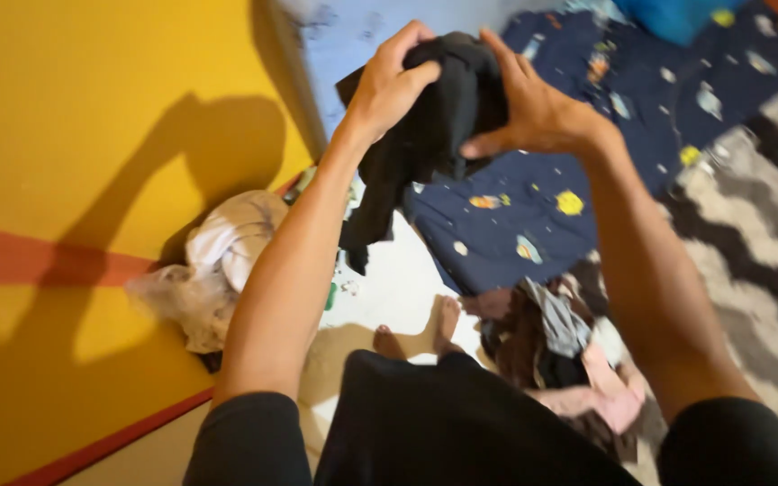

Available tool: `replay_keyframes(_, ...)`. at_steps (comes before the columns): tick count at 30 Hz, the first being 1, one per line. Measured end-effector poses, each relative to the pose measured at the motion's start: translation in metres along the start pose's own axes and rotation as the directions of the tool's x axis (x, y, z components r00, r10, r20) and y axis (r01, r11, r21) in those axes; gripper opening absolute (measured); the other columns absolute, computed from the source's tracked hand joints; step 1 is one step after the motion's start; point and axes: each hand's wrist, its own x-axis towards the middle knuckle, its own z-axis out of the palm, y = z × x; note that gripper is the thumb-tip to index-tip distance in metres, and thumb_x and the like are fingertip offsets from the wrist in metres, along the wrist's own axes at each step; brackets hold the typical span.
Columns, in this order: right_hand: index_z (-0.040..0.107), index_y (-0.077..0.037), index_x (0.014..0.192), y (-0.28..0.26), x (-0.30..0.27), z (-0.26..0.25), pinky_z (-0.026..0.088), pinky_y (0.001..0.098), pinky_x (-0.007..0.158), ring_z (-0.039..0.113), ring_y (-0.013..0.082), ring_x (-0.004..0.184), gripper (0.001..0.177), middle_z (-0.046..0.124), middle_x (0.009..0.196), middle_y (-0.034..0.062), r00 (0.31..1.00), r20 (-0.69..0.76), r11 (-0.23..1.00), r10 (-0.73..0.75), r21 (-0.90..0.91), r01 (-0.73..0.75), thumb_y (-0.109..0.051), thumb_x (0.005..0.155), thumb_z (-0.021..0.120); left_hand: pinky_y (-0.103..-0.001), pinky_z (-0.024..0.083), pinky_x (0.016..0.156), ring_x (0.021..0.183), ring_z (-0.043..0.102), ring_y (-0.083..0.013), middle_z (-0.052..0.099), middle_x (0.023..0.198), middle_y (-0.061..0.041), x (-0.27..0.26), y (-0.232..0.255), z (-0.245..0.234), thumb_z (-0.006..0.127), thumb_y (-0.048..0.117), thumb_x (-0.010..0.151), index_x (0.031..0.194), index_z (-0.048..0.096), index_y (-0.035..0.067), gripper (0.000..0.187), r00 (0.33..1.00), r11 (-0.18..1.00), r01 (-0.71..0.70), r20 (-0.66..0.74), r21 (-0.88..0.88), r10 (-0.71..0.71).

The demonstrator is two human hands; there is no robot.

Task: Sorting through a pile of laundry on the floor and bed.

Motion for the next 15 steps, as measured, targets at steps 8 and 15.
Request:
replay_keyframes(8, 0.052, -0.009, 0.141, 0.039, -0.112, 0.013, 0.053, 0.0452, 0.101, 0.066, 0.0410, 0.121, 0.074, 0.066, 0.129, 0.0215, 0.872, -0.427, 0.969, 0.240, 0.160, -0.188, -0.023, 0.079, 0.090, -0.031, 0.052, 0.095, 0.101, 0.063, -0.0176, 0.065, 0.102, -0.006, 0.005, 0.052, 0.122, 0.070, 0.008, 0.087, 0.113, 0.059, 0.001, 0.029, 0.911, 0.929, 0.007, 0.386, -0.369, 0.147)
replay_keyframes(15, 0.058, -0.005, 0.130, 0.102, -0.282, 0.016, 0.052, 0.0496, 0.097, 0.063, 0.0441, 0.113, 0.057, 0.066, 0.117, 0.0224, 0.686, -0.552, 0.863, 0.475, 0.138, -0.486, -0.017, 0.080, 0.083, -0.034, 0.058, 0.091, 0.102, 0.072, -0.0192, 0.073, 0.111, -0.009, -0.019, 0.047, 0.235, 0.072, 0.017, 0.094, 0.116, 0.069, 0.004, 0.026, 0.773, 0.965, -0.087, 0.594, -0.249, 0.223)
